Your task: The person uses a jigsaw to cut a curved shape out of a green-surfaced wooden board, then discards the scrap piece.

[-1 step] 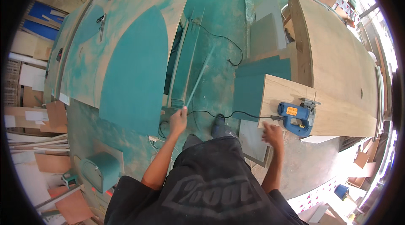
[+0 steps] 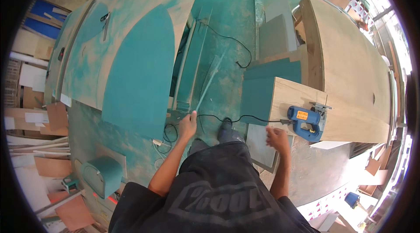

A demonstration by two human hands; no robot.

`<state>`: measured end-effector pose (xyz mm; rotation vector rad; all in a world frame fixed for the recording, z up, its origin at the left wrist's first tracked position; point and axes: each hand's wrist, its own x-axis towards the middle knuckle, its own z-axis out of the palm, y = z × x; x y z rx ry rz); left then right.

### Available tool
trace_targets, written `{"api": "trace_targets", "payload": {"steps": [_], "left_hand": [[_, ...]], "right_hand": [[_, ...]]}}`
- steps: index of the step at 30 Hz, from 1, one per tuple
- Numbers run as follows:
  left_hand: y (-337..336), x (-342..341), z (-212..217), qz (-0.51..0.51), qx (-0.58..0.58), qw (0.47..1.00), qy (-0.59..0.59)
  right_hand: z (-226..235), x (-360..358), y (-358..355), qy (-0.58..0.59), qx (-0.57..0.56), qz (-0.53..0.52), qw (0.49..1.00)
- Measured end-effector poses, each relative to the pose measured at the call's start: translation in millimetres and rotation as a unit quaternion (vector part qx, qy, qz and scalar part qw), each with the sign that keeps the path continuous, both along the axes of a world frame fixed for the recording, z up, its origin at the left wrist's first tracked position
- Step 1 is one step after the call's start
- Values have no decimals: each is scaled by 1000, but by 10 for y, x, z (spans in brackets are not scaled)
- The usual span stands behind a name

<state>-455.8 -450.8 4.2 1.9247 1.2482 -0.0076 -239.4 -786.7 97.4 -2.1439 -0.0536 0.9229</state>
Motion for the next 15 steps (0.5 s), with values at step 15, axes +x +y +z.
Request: {"api": "trace_targets", "payload": {"steps": [15], "left_hand": [[-81,122,-3867,32,13,999,-11]], "right_hand": [[-2931,-1953,38,55,-289,326,898]]}}
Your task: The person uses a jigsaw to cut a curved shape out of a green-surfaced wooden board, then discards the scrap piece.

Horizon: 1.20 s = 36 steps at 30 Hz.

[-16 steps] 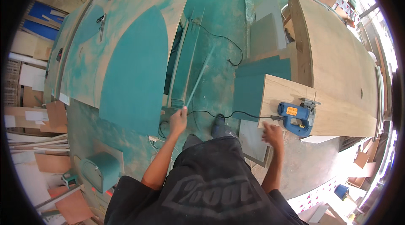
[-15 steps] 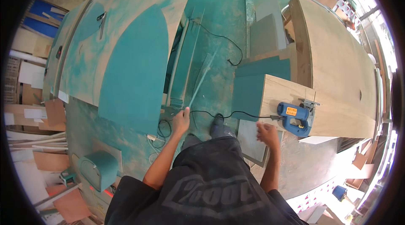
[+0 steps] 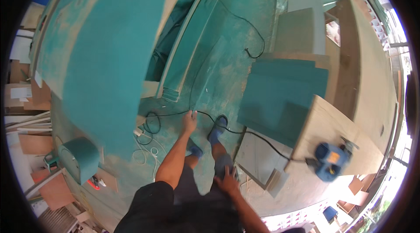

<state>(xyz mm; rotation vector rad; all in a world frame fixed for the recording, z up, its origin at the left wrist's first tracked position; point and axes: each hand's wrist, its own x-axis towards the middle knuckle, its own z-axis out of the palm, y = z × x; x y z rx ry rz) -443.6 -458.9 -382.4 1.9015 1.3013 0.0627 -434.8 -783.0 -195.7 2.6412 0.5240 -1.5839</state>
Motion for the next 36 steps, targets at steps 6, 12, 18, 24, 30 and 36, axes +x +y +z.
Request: {"api": "trace_targets", "payload": {"steps": [6,12,18,24,30,36], "left_hand": [[770,642,-1514,28,-294,953,-71],[1733,422,-3108,-1,-1,997,71],[1100,708,-4288,5,58,972,226],[1341,286,-4345,-22,90,971,222],[780,716,-3518,4,-36,982,183],[772,689,-3610,76,-13,966,248]], "right_hand": [[-20,-41,68,-40,-114,-42,992],[-27,33,311,-122,-11,-76,990],[-394,-5,307,-276,-52,-101,954],[-530,-142,209,-272,-33,-81,958],[-127,-8,476,-172,-86,-106,976],[-102,11,466,-142,-81,-104,981]]}}
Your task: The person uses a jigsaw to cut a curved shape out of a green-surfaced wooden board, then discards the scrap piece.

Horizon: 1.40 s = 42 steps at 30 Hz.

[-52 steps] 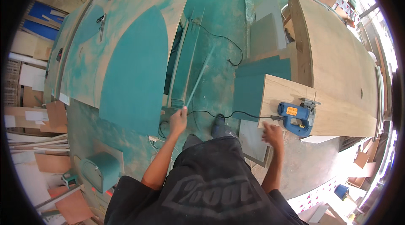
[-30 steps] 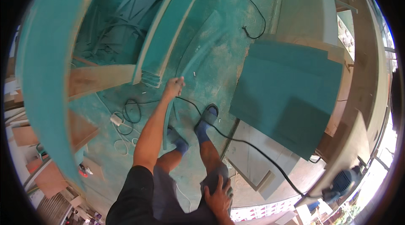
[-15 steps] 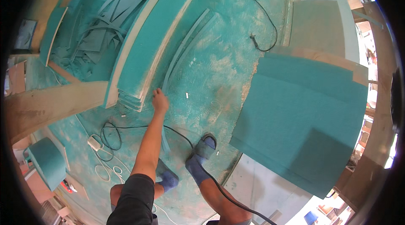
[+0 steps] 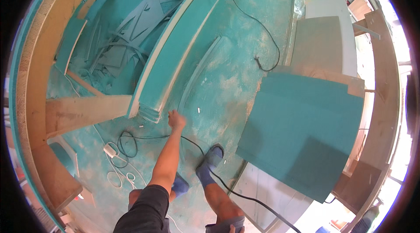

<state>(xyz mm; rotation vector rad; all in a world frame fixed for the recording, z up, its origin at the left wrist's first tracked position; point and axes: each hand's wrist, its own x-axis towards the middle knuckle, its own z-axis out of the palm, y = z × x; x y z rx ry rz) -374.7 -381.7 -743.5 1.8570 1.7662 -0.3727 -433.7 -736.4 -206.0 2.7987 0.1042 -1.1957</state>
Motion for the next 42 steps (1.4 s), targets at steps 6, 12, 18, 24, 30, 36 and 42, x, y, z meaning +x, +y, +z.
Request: {"api": "trace_targets", "payload": {"steps": [6,12,18,24,30,36,42], "left_hand": [[289,-29,-654,-34,7,999,-4],[238,-251,-608,-82,4,997,-10],[7,311,339,-30,31,978,-206],[-28,1207,1860,-80,175,872,-449],[-311,1803,3166,-240,159,811,-510],[-94,2779,4485,-331,257,672,-610],[489,3019,4867,-346,303,738,-493]], "right_hand": [[-325,-56,-72,-117,-11,-4,993],[-404,-89,-203,-105,-35,-25,994],[-137,-13,-85,-86,-21,14,996],[22,80,17,-30,14,45,998],[177,120,80,49,11,23,998],[245,221,195,89,4,-10,996],[226,265,125,88,-21,8,996]]}}
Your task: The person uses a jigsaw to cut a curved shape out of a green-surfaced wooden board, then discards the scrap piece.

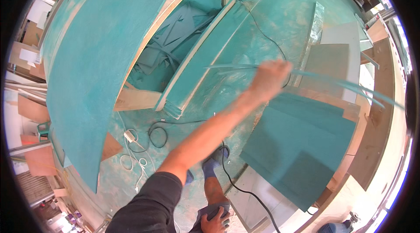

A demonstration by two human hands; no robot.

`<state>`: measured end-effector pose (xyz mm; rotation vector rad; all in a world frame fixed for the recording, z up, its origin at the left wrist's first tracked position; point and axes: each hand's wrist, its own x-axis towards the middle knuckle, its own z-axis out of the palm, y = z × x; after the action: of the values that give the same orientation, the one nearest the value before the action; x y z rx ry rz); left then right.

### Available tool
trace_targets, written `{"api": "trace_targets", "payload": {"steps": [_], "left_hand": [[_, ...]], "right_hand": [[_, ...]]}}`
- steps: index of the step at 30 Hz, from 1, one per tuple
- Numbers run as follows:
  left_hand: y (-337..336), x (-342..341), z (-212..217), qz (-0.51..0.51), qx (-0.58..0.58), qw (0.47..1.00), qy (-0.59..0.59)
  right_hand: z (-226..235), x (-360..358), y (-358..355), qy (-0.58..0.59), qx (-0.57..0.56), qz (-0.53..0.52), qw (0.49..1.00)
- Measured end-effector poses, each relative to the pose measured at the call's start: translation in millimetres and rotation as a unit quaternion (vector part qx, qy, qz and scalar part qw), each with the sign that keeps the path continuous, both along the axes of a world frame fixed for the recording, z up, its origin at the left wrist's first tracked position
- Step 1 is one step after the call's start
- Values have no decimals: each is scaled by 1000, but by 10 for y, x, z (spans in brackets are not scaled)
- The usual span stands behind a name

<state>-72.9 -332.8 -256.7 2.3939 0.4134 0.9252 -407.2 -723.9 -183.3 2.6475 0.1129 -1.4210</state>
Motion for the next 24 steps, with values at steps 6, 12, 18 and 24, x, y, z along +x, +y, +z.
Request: {"api": "trace_targets", "payload": {"steps": [6,12,18,24], "left_hand": [[1410,-1171,-848,75,-19,990,115],[3207,-2823,-1444,325,30,878,351],[2697,-2943,-2043,434,19,788,435],[726,-2496,-2484,330,-216,904,165]], "right_hand": [[40,279,73,-12,16,-33,999],[-153,341,-312,-60,61,16,996],[-268,543,-209,-74,53,44,995],[-17,482,-80,-54,40,27,997]]}}
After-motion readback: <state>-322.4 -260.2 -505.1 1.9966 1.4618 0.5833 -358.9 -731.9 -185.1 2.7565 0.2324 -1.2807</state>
